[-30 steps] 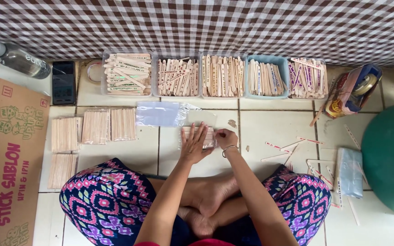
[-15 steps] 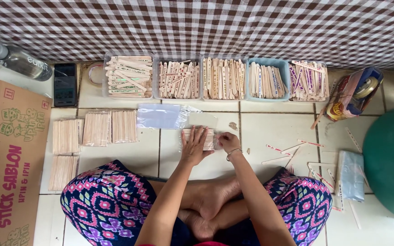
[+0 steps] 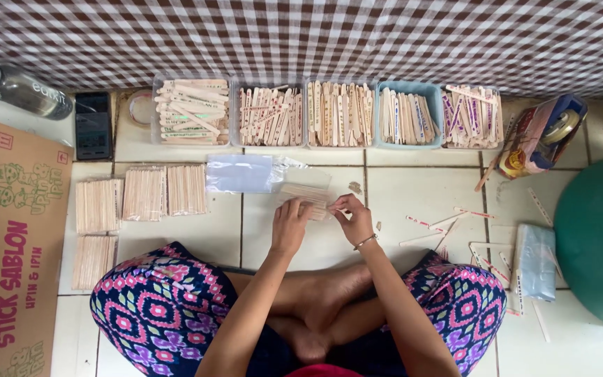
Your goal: The person sits on the floor and packs printed popsicle sticks into small plastic bags. They gather sticks from a large green basin, align them into neat stacks, and place them into bags. The person uses a tape dispenser to seal the bags and arranges the finished packages on the floor.
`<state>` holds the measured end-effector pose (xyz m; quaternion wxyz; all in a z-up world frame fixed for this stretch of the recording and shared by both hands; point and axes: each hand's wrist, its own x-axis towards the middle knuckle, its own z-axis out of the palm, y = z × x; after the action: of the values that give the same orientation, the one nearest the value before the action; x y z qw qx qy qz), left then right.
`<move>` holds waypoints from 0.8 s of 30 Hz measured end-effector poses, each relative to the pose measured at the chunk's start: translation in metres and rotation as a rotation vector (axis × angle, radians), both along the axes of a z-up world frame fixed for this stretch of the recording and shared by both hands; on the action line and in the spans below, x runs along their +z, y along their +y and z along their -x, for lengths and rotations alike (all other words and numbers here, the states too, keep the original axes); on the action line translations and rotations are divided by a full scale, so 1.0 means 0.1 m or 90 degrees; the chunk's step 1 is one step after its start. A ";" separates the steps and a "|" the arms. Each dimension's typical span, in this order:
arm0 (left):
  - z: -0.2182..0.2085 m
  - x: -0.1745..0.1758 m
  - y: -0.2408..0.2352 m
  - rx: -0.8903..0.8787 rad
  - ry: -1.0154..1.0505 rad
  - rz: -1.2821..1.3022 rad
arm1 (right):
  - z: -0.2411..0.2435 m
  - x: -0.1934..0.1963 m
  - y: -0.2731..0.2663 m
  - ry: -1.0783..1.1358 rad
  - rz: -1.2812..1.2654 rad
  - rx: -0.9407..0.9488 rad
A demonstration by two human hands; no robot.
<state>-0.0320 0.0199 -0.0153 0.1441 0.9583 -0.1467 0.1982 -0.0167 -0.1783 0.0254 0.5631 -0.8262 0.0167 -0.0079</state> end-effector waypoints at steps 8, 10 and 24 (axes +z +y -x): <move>-0.15 -0.06 -0.03 0.015 0.256 -0.087 | 0.09 -0.49 -0.13 0.383 -0.139 -0.087; -0.15 -0.03 0.01 -0.009 0.256 -0.059 | 0.13 -0.32 -0.03 0.413 -0.191 -0.133; -0.10 -0.27 -0.05 -0.005 0.161 -0.041 | -0.07 -0.58 0.28 0.175 -0.236 -0.237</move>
<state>-0.0219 0.0150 -0.0424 0.1315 0.9792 -0.1374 0.0708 -0.0101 -0.1507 -0.0330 0.6859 -0.6851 0.2453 0.0043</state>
